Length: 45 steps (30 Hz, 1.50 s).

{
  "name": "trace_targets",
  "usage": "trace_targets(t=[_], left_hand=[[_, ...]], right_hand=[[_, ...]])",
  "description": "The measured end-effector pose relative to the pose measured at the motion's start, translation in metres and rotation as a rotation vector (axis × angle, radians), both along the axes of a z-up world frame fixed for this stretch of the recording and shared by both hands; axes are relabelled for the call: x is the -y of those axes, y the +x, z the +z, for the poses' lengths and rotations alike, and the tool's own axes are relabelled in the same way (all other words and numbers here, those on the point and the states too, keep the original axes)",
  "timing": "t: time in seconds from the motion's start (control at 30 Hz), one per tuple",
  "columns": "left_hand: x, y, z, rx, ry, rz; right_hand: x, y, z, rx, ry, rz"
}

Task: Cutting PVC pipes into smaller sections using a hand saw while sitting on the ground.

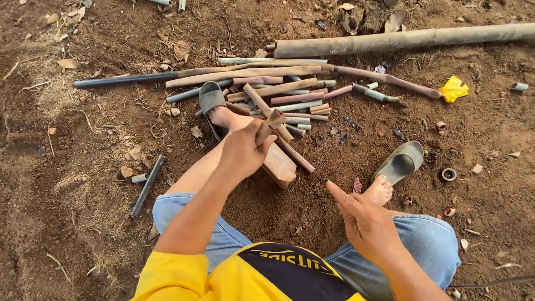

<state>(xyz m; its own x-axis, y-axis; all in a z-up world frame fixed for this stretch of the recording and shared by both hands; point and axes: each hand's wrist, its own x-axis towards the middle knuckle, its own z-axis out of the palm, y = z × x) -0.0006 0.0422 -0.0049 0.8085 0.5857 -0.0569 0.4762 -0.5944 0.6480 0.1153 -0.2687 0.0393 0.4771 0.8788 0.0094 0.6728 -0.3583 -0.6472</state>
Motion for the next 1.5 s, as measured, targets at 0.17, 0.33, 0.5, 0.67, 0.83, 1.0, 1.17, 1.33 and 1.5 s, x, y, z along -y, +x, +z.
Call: trace_targets(t=[0.17,0.33,0.5,0.67,0.83,1.0,1.17,1.33,1.5], left_hand=[[0.040,0.007,0.003,-0.058,-0.081,-0.130],[0.023,0.010,0.025,0.047,-0.292,-0.071],[0.029,0.005,0.023,0.078,-0.208,-0.049],[0.048,0.006,0.005,0.043,-0.138,-0.146],[0.012,0.012,0.014,-0.135,-0.254,0.031],[0.047,0.002,-0.006,0.067,-0.034,-0.144],[0.024,0.005,0.015,-0.005,-0.167,-0.056],[0.015,0.002,0.002,-0.074,-0.094,0.008],[0.044,0.001,-0.003,0.120,-0.036,-0.128]], right_hand=[[-0.003,0.000,0.000,0.022,-0.028,-0.034],[-0.002,-0.002,0.008,0.013,0.022,-0.041],[-0.004,-0.002,0.008,0.017,0.045,0.003],[-0.009,-0.004,0.011,0.022,0.024,-0.021],[-0.003,-0.002,0.012,0.016,0.071,-0.008],[-0.004,-0.003,0.010,0.037,0.022,-0.009],[-0.002,-0.006,0.014,0.017,0.060,-0.003],[-0.002,-0.005,0.013,-0.015,0.081,0.002],[-0.005,-0.005,0.009,0.053,0.055,-0.012]])
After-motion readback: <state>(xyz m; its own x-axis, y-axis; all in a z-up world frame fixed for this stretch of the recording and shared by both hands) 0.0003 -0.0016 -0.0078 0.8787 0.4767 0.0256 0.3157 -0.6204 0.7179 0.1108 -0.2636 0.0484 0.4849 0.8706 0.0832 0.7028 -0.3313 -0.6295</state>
